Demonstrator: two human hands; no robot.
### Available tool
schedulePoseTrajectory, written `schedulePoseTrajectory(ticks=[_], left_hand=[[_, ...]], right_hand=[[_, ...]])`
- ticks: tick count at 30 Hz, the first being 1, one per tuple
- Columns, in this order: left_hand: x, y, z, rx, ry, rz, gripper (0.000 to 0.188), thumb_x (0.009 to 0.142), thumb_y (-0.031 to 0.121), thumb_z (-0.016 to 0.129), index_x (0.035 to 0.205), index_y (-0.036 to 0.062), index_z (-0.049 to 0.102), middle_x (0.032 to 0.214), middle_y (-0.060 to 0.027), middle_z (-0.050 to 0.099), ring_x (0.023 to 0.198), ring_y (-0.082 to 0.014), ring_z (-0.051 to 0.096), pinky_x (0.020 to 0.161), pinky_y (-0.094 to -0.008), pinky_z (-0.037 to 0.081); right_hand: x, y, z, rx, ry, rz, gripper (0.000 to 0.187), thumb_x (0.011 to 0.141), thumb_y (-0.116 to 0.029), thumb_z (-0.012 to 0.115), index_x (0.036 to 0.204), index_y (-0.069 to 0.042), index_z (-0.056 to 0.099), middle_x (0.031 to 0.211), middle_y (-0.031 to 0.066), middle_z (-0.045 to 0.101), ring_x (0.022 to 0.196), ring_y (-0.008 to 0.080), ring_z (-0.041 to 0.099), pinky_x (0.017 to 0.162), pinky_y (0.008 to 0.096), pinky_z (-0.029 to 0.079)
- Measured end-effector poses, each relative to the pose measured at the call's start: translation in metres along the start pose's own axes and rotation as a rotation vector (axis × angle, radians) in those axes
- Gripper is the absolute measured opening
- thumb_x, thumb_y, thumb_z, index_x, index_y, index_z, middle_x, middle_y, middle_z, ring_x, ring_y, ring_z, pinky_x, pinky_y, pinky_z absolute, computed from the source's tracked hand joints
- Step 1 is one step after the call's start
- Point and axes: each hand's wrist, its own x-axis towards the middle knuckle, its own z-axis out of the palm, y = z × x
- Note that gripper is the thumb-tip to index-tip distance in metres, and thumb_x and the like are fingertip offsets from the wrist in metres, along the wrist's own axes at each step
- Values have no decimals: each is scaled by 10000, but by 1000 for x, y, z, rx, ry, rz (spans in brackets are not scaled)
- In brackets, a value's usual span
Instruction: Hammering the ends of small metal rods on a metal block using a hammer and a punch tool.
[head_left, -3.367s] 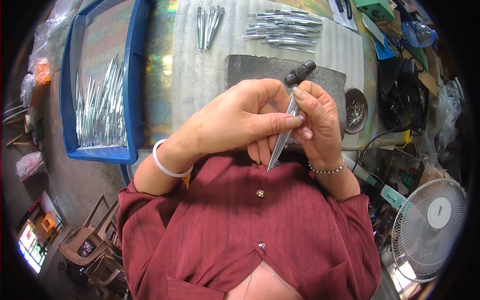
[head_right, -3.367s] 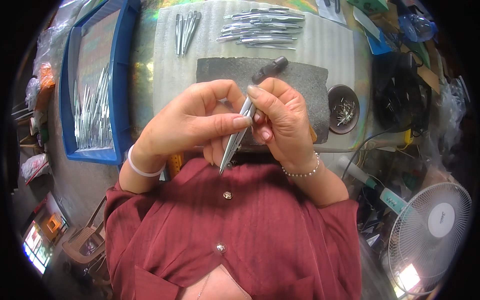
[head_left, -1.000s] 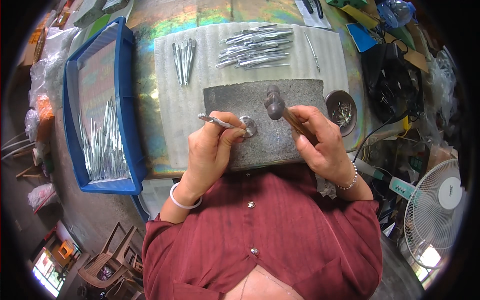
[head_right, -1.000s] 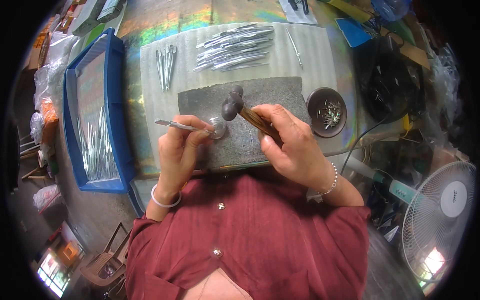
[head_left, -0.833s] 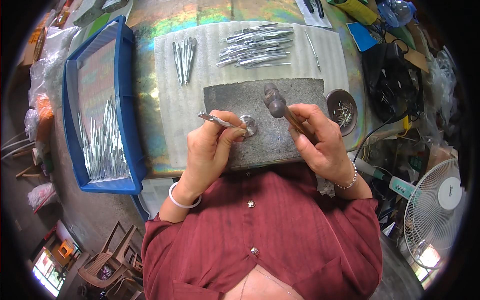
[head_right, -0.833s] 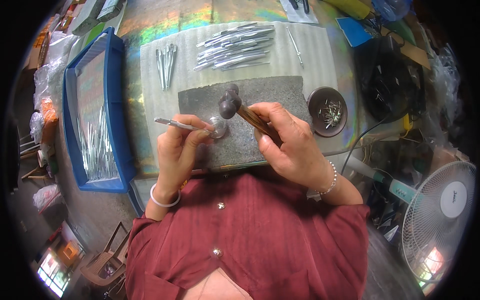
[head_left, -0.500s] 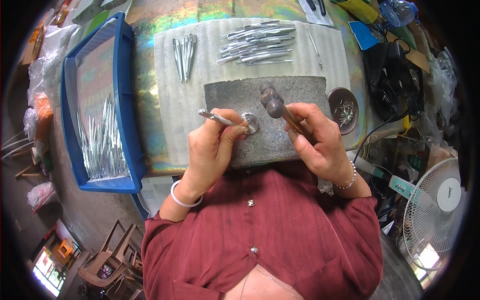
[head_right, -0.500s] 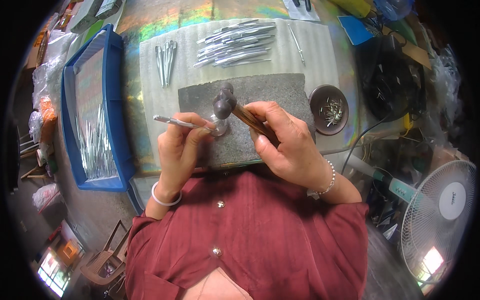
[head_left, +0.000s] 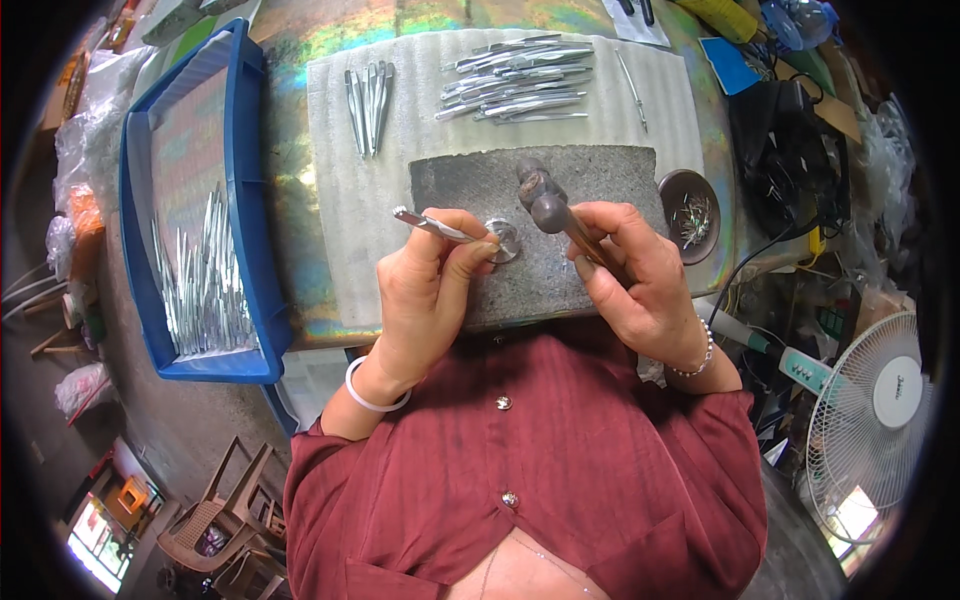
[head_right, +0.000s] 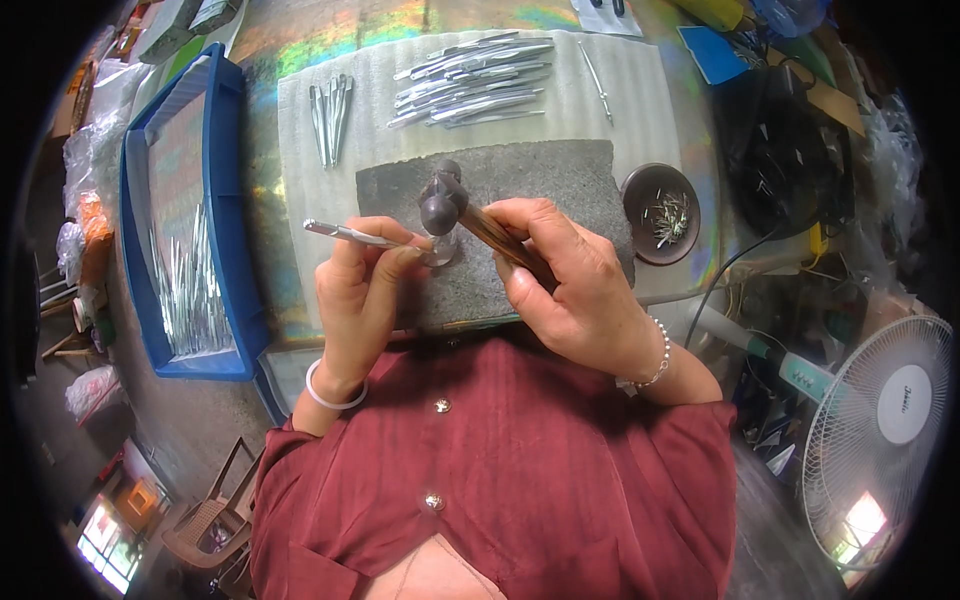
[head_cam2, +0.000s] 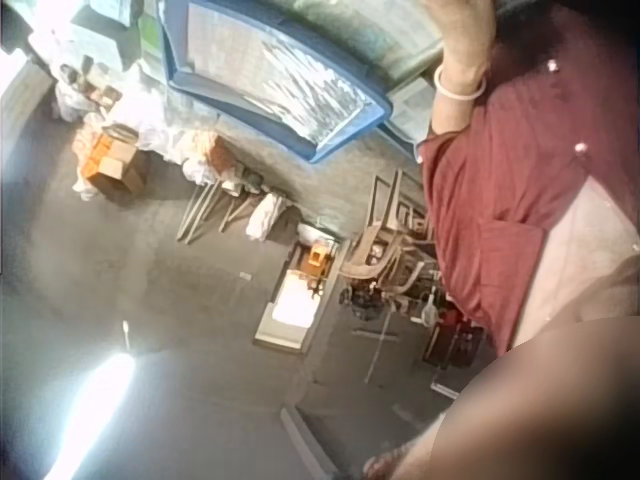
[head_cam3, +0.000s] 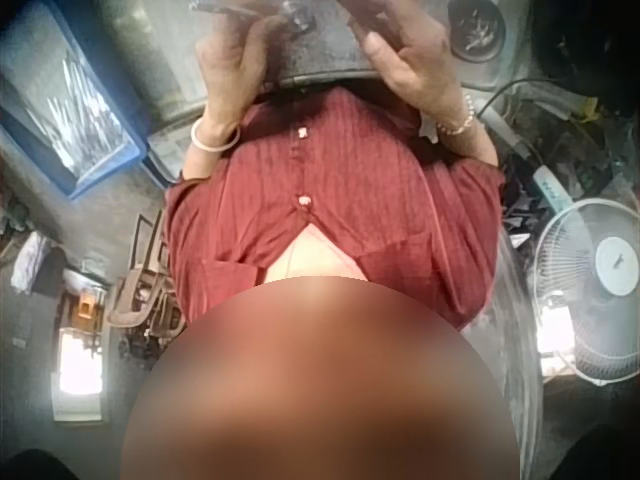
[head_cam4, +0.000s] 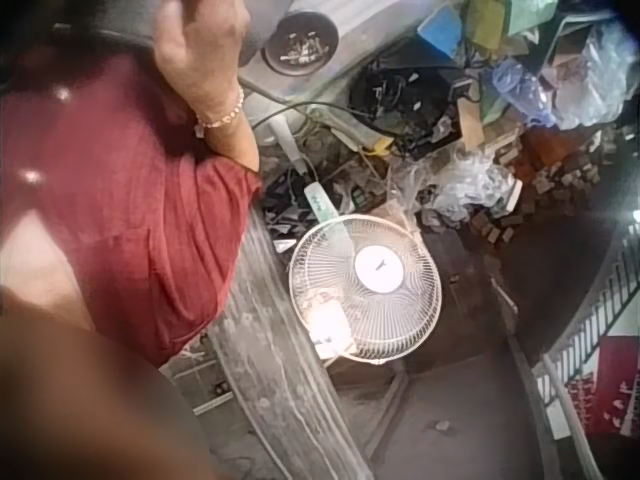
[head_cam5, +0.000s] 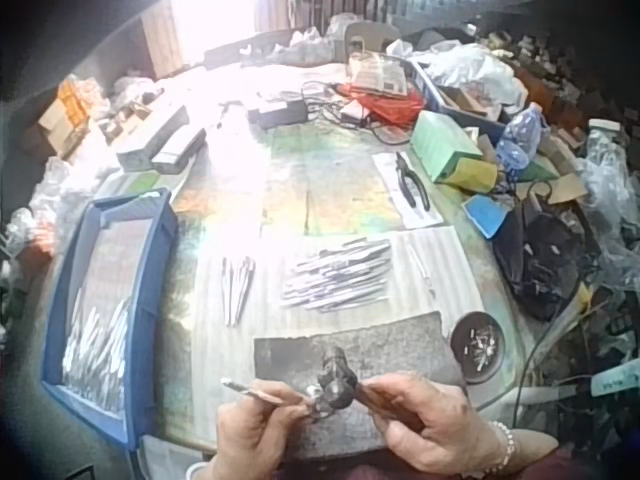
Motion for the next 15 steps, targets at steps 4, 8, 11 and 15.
schedulePoseTrajectory(ticks=[4,8,11,15], left_hand=[[0,-3,0,145,-15,136,126,842,-64,609,942,6,579,766,-98,643,654,-177,649,584,-257,505],[-3,-6,5,507,-55,470,254,731,-83,594,966,14,593,841,-141,639,695,-278,658,576,-317,523],[-4,2,6,632,-63,511,292,706,-32,583,994,12,600,890,-141,635,683,-267,653,560,-331,522],[-13,-6,4,579,-181,352,257,711,8,605,966,32,612,908,-141,640,671,-256,653,550,-324,517]], right_hand=[[0,0,1,34,6,10,336,883,38,541,1212,45,477,914,77,591,830,93,584,732,228,473],[1,-4,3,107,-12,3,369,884,31,566,1237,40,456,932,78,581,840,92,577,734,226,471],[10,-19,7,364,45,87,306,855,7,642,1140,33,533,887,65,602,795,81,581,701,221,473],[31,-37,-2,118,-97,-234,193,781,-19,737,931,9,618,759,57,626,648,110,595,581,241,468]])
